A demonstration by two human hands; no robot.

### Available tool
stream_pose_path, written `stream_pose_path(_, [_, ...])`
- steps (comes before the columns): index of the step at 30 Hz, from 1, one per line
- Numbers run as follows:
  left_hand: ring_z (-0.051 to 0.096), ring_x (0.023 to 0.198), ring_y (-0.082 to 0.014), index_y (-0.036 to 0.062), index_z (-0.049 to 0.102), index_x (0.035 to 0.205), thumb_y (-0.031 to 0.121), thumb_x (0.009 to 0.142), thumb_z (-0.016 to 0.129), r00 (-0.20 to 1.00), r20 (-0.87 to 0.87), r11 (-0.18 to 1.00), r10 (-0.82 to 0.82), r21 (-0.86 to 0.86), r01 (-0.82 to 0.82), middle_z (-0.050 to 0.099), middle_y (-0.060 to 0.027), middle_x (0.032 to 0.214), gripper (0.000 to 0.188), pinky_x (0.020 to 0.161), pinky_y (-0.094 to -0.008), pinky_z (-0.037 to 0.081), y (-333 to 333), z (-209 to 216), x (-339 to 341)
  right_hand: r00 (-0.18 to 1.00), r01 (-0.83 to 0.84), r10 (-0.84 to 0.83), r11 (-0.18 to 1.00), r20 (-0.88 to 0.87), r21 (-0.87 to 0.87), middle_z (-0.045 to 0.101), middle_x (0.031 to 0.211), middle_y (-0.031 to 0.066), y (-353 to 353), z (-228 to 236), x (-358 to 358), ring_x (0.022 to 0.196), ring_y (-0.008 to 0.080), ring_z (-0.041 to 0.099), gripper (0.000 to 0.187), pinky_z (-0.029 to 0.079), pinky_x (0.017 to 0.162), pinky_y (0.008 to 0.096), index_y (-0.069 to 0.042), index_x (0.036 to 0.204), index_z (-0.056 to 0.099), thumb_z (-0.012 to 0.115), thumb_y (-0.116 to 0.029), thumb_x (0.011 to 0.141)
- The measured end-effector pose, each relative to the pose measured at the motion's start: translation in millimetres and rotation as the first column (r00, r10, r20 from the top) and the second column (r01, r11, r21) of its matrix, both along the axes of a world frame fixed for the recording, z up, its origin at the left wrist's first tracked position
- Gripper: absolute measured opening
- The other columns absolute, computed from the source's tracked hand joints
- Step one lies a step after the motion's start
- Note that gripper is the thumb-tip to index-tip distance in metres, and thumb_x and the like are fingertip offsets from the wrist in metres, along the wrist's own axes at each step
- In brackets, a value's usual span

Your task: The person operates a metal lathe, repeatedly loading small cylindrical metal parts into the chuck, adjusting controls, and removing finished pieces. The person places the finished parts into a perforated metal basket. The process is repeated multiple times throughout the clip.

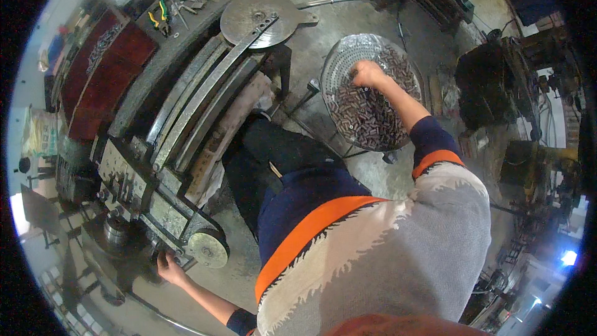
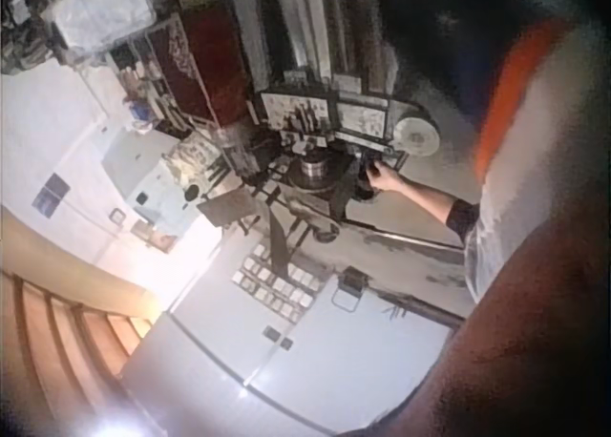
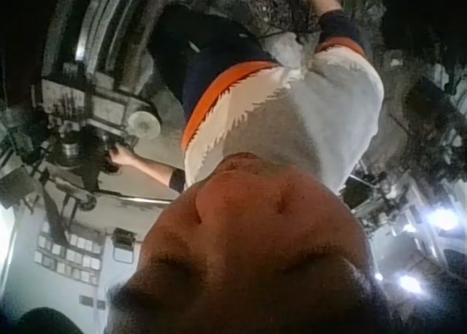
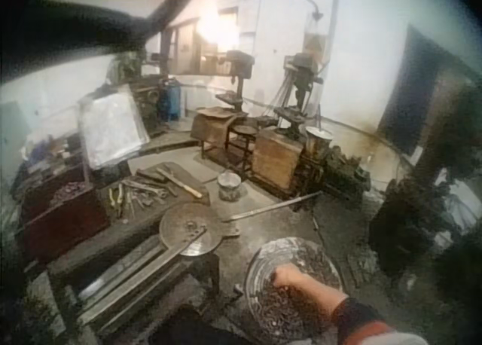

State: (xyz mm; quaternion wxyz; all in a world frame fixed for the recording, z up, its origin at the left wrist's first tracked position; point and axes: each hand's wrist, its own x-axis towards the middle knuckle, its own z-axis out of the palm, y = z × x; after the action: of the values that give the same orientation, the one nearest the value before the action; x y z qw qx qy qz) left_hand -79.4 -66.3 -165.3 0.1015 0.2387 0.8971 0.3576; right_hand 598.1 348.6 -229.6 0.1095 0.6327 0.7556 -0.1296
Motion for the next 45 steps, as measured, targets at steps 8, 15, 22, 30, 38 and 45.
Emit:
stream_pose_path(8, [0.061,0.081,-0.02,-0.0095,0.054,0.11,0.008,0.081,0.057,0.999,-0.049,0.999,-0.015,-0.043,0.012,0.063,-0.0156,0.097,0.035,0.072,-0.0306,0.048,0,1,1,0.999,0.03,-0.031,0.996,-0.009,-0.085,0.065,0.084,0.0176,-2,3,-2,0.079,0.0321,0.063,0.03,0.051,0.074,0.0406,-0.004,0.078,0.068,0.066,-0.028,0.06])
stream_pose_path(15, [0.061,0.079,-0.0186,-0.0087,0.056,0.105,0.006,0.08,0.054,0.999,-0.045,0.999,-0.027,0.021,0.028,0.064,-0.0127,0.093,0.029,0.071,-0.029,0.047,1,1,3,1.0,-0.013,0.013,1.0,0.021,-0.009,0.065,0.085,0.0168,1,2,-2,0.08,0.0322,0.063,0.03,0.051,0.074,0.0404,-0.004,0.078,0.068,0.065,-0.027,0.059])
stream_pose_path(22, [0.06,0.079,-0.018,-0.0101,0.055,0.107,0.003,0.081,0.055,0.999,-0.043,1.0,0.025,0.021,-0.024,0.063,-0.0137,0.096,0.029,0.069,-0.0276,0.047,-2,1,5,0.992,0.119,-0.115,0.99,0.055,-0.079,0.063,0.085,0.019,-1,6,-13,0.085,0.0332,0.06,0.034,0.048,0.08,0.0388,-0.005,0.085,0.067,0.061,-0.02,0.055])
stream_pose_path(30, [0.058,0.084,-0.0177,-0.0093,0.053,0.111,0.008,0.084,0.055,0.972,0.14,0.981,-0.191,0.045,0.186,0.061,-0.0142,0.102,0.032,0.072,-0.0276,0.046,11,26,10,0.957,0.155,-0.099,0.968,-0.271,0.196,0.058,0.1,0.0186,-5,10,-5,0.092,0.0322,0.057,0.038,0.048,0.078,0.035,-0.004,0.095,0.066,0.06,-0.015,0.059])
stream_pose_path(38, [0.059,0.083,-0.0159,-0.0062,0.057,0.107,0.01,0.083,0.058,0.911,-0.208,0.92,-0.357,0.089,0.381,0.065,-0.0128,0.095,0.029,0.076,-0.0281,0.046,83,148,95,0.222,-0.358,0.577,0.798,-0.786,0.485,0.051,0.111,0.0133,-30,135,-168,0.088,0.0216,0.059,0.047,0.045,0.079,0.0311,0.0,0.103,0.063,0.062,-0.031,0.067])
stream_pose_path(45, [0.062,0.065,-0.0302,0.0057,0.067,0.082,0.032,0.08,0.061,0.724,-0.309,0.728,-0.616,0.129,0.674,0.062,-0.0145,0.069,0.027,0.057,-0.0347,0.047,161,185,162,-0.198,-0.626,0.768,0.379,-0.609,0.682,0.05,0.107,0.0189,-99,215,-344,0.096,0.0315,0.054,0.052,0.044,0.082,0.0339,0.0,0.104,0.06,0.055,-0.009,0.053])
